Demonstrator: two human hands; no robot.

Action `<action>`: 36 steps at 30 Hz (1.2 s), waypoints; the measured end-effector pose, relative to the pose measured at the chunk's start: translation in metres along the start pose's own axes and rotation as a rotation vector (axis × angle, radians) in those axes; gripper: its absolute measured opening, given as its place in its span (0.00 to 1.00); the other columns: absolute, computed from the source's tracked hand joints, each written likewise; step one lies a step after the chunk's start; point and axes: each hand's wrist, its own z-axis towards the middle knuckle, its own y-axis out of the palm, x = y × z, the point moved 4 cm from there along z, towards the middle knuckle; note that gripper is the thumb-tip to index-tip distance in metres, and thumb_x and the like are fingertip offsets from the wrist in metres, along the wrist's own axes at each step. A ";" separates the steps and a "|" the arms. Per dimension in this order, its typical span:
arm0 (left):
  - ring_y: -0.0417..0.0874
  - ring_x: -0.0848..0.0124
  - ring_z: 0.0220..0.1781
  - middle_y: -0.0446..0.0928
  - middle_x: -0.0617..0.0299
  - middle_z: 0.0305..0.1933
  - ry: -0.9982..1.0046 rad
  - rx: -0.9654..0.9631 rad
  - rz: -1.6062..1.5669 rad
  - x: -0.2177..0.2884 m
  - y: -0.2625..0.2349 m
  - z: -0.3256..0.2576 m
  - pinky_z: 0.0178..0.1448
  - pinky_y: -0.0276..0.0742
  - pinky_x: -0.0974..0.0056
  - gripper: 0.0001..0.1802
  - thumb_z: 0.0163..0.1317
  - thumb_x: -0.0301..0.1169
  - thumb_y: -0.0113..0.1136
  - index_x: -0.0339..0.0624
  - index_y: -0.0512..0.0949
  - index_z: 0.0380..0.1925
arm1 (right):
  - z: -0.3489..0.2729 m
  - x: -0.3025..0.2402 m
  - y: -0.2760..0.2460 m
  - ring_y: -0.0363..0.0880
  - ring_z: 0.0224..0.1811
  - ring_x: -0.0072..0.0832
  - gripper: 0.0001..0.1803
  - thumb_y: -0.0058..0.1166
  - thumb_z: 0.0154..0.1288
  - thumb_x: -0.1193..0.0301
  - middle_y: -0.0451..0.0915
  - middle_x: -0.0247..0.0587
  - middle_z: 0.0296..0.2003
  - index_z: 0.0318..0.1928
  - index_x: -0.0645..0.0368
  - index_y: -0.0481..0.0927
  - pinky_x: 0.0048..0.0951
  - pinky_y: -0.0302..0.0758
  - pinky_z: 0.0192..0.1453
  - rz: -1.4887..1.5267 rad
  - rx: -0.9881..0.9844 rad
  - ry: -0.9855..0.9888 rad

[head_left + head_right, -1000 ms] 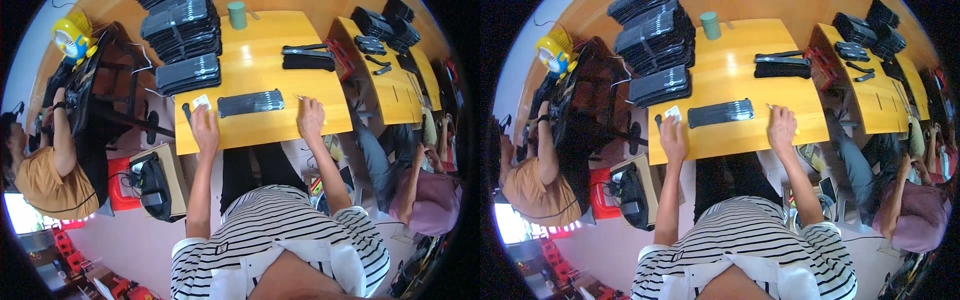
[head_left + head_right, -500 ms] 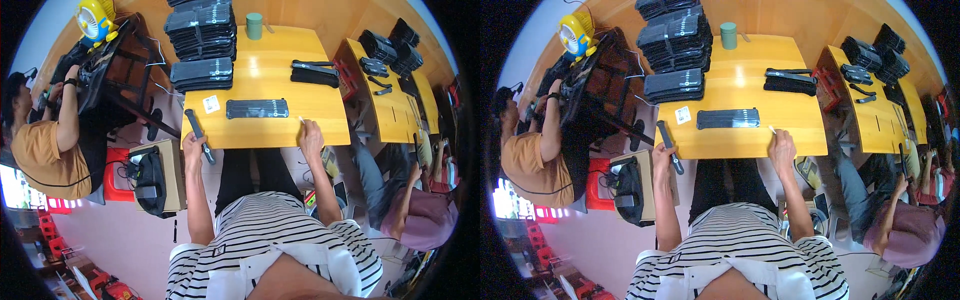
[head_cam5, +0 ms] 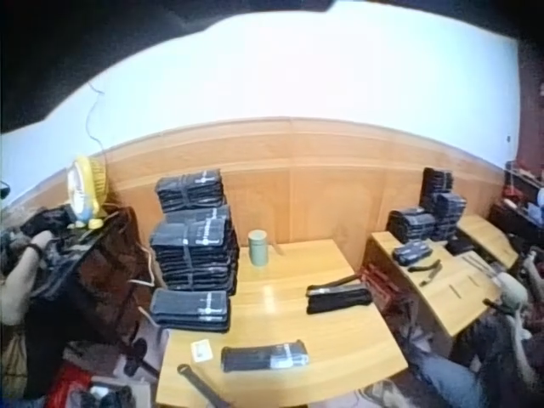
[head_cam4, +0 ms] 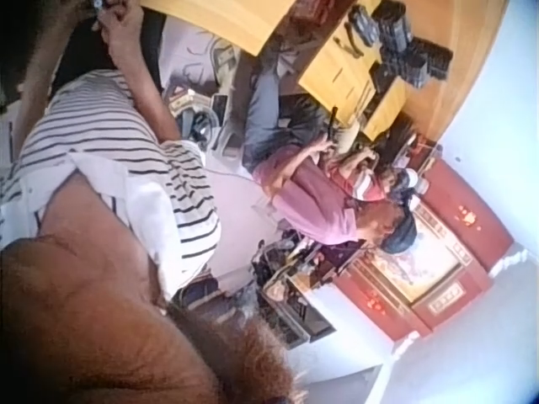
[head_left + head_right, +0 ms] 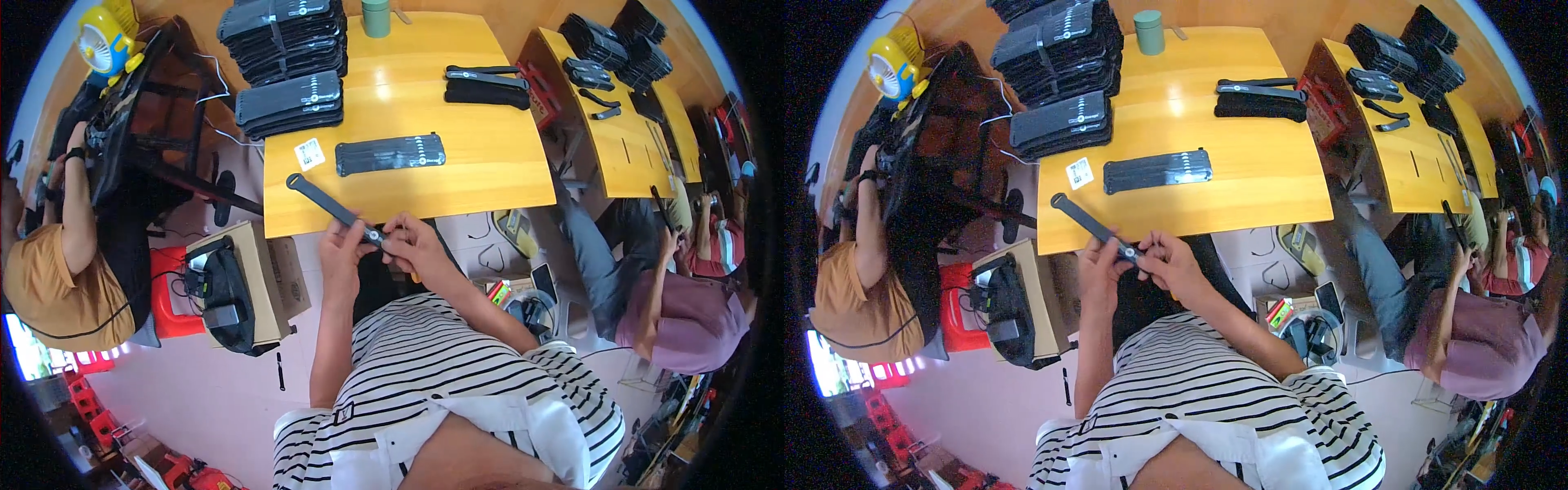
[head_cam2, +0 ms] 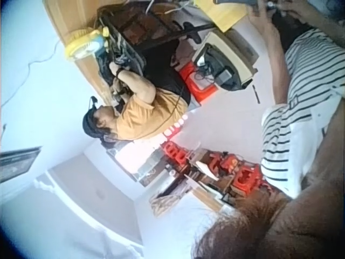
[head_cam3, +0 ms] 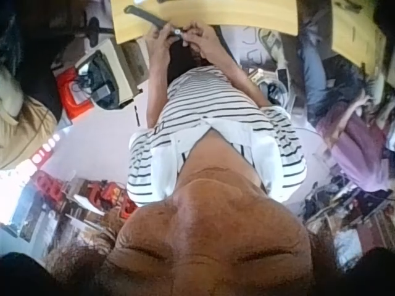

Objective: Assembling metal hardware and small components onto black leather or synthetic straps.

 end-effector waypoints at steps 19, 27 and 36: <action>0.82 0.71 0.34 0.79 0.54 0.35 0.134 -0.055 -0.075 0.041 0.001 -0.004 0.36 0.80 0.72 0.11 0.64 0.32 0.49 0.37 0.73 0.41 | -0.016 -0.062 0.026 0.65 0.22 0.17 0.18 0.40 0.63 0.79 0.69 0.32 0.20 0.54 0.59 0.70 0.16 0.64 0.27 -0.574 -0.034 -0.336; 0.82 0.73 0.34 0.79 0.54 0.35 0.163 -0.010 -0.007 0.047 0.010 -0.007 0.38 0.80 0.71 0.09 0.62 0.28 0.52 0.34 0.74 0.40 | -0.020 -0.066 0.027 0.69 0.23 0.20 0.18 0.42 0.62 0.81 0.71 0.36 0.21 0.53 0.58 0.72 0.21 0.68 0.29 -0.689 0.045 -0.374; 0.81 0.71 0.37 0.79 0.53 0.37 0.205 0.024 -0.074 0.043 0.021 -0.013 0.39 0.81 0.70 0.08 0.58 0.22 0.54 0.33 0.73 0.39 | -0.028 -0.063 0.030 0.72 0.23 0.28 0.25 0.45 0.56 0.83 0.73 0.40 0.24 0.55 0.51 0.72 0.25 0.70 0.28 -0.964 0.196 -0.521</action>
